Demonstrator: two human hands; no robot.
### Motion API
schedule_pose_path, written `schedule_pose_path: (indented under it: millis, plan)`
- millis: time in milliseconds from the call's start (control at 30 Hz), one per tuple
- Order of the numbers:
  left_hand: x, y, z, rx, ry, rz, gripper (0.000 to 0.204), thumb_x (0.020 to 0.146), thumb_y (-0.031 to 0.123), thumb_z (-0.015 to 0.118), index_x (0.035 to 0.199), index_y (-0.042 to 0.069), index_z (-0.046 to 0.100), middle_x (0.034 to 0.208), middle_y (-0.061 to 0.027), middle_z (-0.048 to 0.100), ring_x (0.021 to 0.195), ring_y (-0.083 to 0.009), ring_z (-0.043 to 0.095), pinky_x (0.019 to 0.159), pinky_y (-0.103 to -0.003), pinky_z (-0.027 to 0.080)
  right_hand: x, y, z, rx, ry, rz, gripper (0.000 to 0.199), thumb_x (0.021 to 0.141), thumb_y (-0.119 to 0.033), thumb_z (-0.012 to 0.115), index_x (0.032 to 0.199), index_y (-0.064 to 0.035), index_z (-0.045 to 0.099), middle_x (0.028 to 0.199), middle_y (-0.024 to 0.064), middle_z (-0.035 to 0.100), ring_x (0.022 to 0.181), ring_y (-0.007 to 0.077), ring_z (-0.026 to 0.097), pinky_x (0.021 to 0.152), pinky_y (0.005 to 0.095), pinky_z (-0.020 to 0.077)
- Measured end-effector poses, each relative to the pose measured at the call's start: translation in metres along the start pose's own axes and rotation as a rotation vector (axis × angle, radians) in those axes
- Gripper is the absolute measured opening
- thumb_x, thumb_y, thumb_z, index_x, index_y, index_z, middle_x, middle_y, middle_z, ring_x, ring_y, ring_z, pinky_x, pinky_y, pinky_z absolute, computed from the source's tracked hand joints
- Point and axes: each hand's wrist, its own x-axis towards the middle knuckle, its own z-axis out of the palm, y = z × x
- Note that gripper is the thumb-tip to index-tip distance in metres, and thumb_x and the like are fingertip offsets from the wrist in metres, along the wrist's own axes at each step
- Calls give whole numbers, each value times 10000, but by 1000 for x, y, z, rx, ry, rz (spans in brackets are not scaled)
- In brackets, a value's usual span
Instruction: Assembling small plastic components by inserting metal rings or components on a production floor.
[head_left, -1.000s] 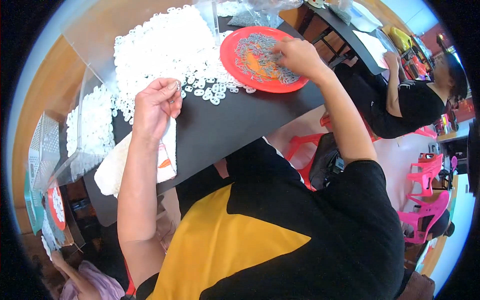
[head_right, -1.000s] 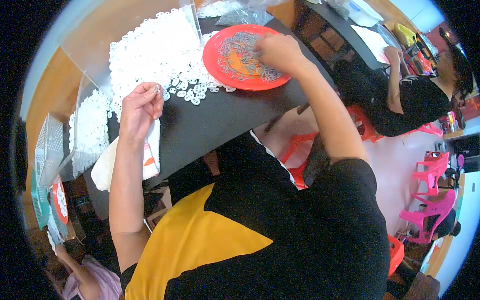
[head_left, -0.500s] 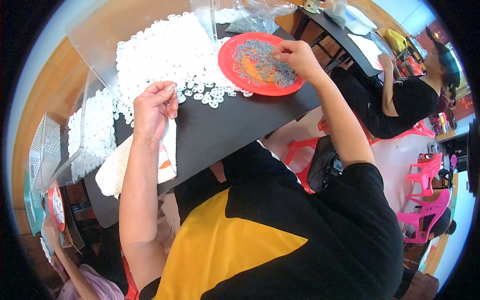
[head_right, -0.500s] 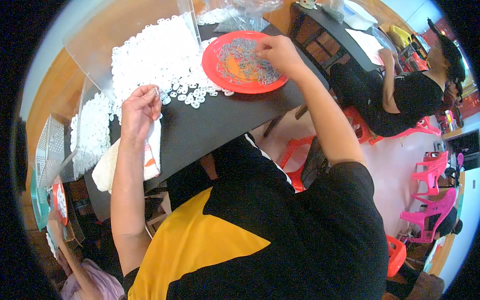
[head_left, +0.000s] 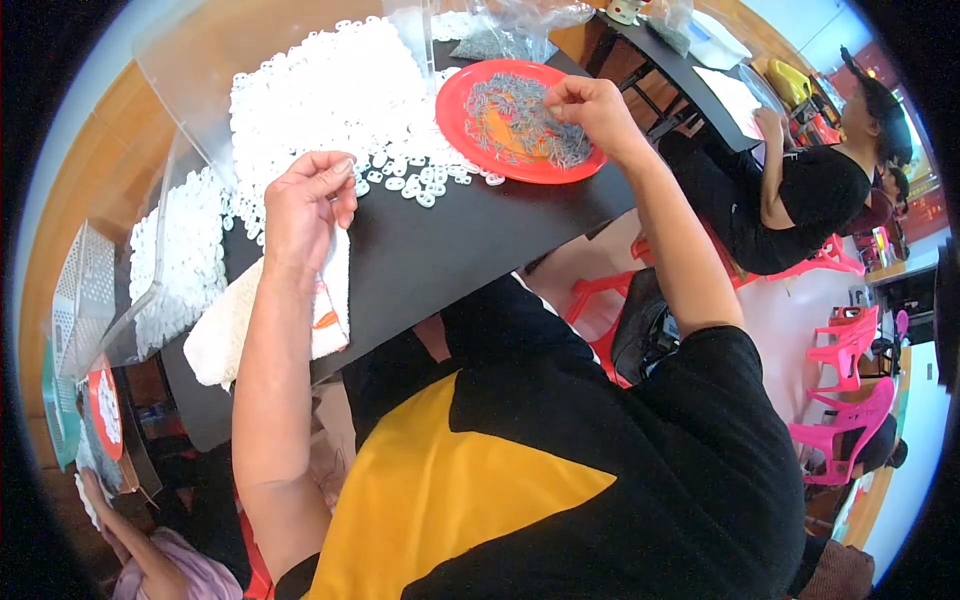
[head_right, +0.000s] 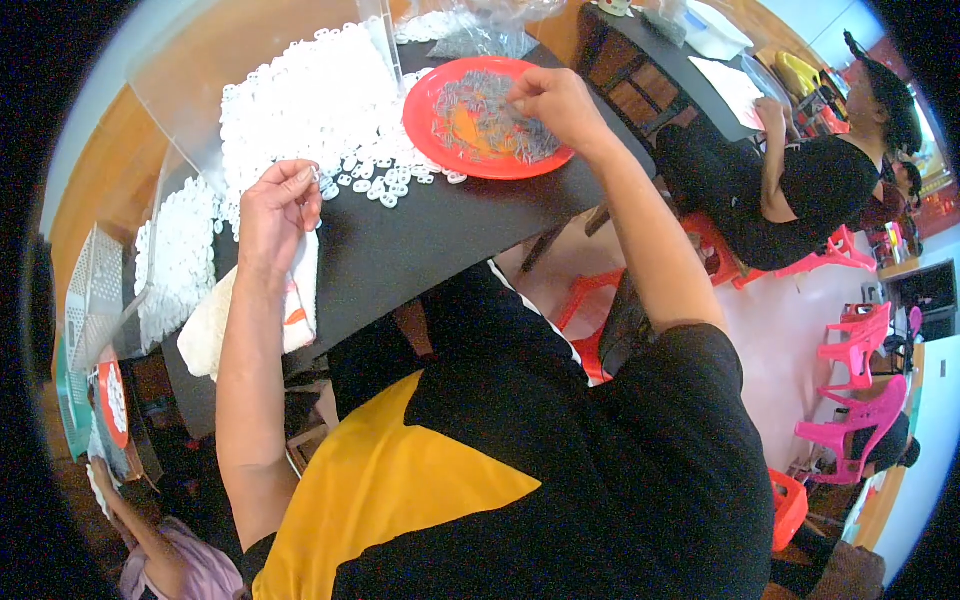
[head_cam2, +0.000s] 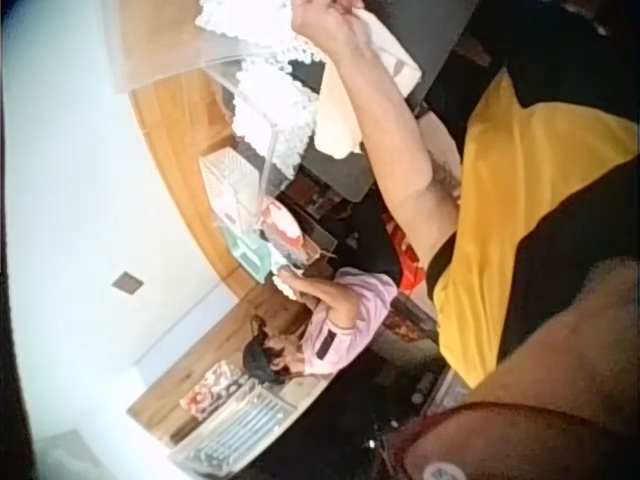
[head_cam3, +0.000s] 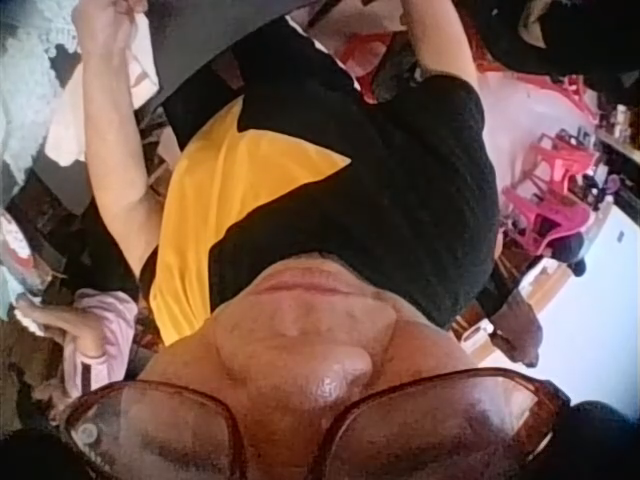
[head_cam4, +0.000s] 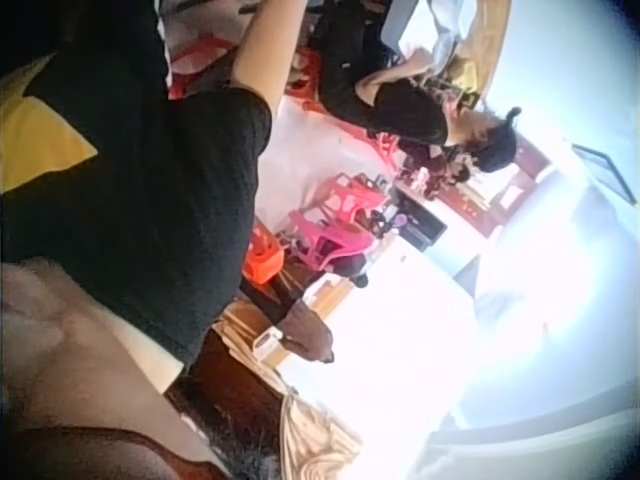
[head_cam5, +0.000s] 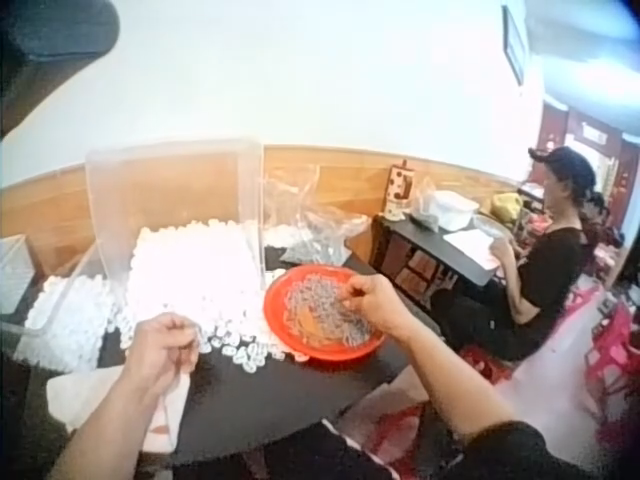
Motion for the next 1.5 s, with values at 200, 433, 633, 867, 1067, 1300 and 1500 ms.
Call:
schedule_pose_path:
  millis: [200,433,633,867,1067,1300,1500]
  plan:
    - [-1,2,3,26,24,-12,106,871,36,608,930,-50,626,733,-71,590,537,-119,539,444,-227,396,-4,-3,4,-126,32,-72,186,706,13,632,881,4,694,757,65,676,729,119,615,715,274,494]
    - [-2,3,4,52,9,-5,111,863,43,618,920,-50,637,719,-65,588,543,-116,540,451,-229,393,-10,-16,6,-52,16,60,240,757,77,572,962,24,686,825,18,643,737,85,579,713,227,484]
    - [-3,5,3,68,13,13,112,855,45,623,915,-47,640,712,-67,589,537,-120,540,439,-236,391,-10,-17,10,88,-27,37,219,793,39,539,961,28,678,728,9,591,641,82,541,606,220,434]
    - [3,3,0,35,28,6,127,839,50,640,913,-53,629,731,-95,618,533,-135,556,434,-246,420,-6,-64,52,230,2,-33,253,783,44,563,1009,18,674,747,14,606,678,93,570,671,221,461]
    - [8,-1,-10,-62,49,26,125,853,42,624,932,-54,607,741,-119,629,554,-159,588,430,-261,442,11,-130,127,398,-154,-213,255,766,11,604,1008,8,685,780,15,631,752,82,585,715,214,456]
    - [10,2,-17,-239,80,60,126,878,55,601,942,-51,579,760,-129,624,572,-178,593,446,-279,443,18,-158,162,405,-129,-274,265,763,6,619,1014,-27,698,800,5,637,786,78,583,714,211,447]
    - [8,5,-14,-170,125,85,121,878,50,596,945,-50,582,764,-125,623,571,-168,593,446,-274,452,21,-145,172,532,-146,-269,266,772,12,615,1025,-20,692,819,19,647,799,86,601,743,223,478]
